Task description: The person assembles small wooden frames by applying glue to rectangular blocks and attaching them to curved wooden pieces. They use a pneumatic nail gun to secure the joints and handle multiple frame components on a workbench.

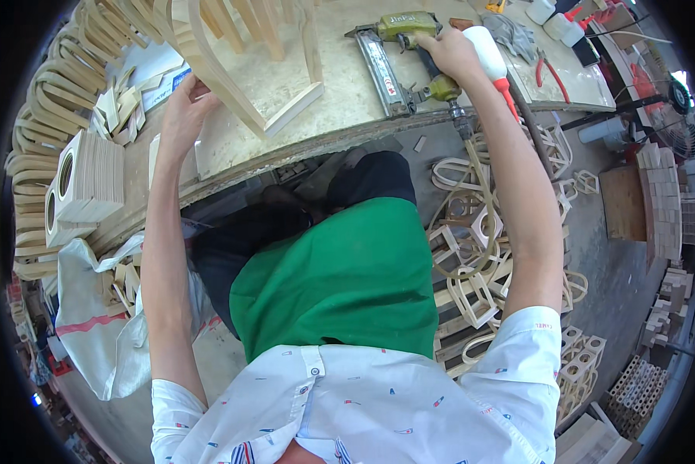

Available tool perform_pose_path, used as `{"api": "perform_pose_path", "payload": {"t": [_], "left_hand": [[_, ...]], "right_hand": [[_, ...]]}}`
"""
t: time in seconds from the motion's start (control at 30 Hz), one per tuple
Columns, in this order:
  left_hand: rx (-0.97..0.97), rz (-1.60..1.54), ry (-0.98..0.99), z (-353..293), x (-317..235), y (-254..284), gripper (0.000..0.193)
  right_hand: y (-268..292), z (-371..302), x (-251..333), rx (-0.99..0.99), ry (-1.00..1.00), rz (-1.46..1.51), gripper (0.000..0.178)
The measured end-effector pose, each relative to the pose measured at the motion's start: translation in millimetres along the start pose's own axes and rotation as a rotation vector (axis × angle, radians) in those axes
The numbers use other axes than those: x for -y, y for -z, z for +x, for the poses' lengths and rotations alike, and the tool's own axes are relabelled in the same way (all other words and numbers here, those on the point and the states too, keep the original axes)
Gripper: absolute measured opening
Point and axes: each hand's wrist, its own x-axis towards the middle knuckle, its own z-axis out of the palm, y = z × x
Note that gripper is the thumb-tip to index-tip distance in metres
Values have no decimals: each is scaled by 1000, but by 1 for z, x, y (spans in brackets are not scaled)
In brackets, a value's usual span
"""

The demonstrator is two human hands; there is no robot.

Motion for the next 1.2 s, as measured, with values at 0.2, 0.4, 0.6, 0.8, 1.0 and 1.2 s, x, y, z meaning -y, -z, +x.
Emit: {"api": "perform_pose_path", "payload": {"t": [0.2,0.4,0.6,0.8,1.0,1.2], "left_hand": [[-151,44,-51,-13,3,-5,25],[-320,215,-145,-58,-29,-34,20],[-347,177,-169,-71,-27,-46,22],[-322,132,-215,-80,-24,-31,27],[-480,492,-34,-91,-7,47,31],[-384,654,296,-100,2,74,38]], "right_hand": [[2,-56,40,-315,518,172,30],[-12,-134,105,54,486,552,35],[-36,-140,123,77,265,744,29],[-57,-137,124,-31,293,795,20],[-61,-132,124,-53,296,767,18],[-64,-133,124,-50,258,819,27]]}}
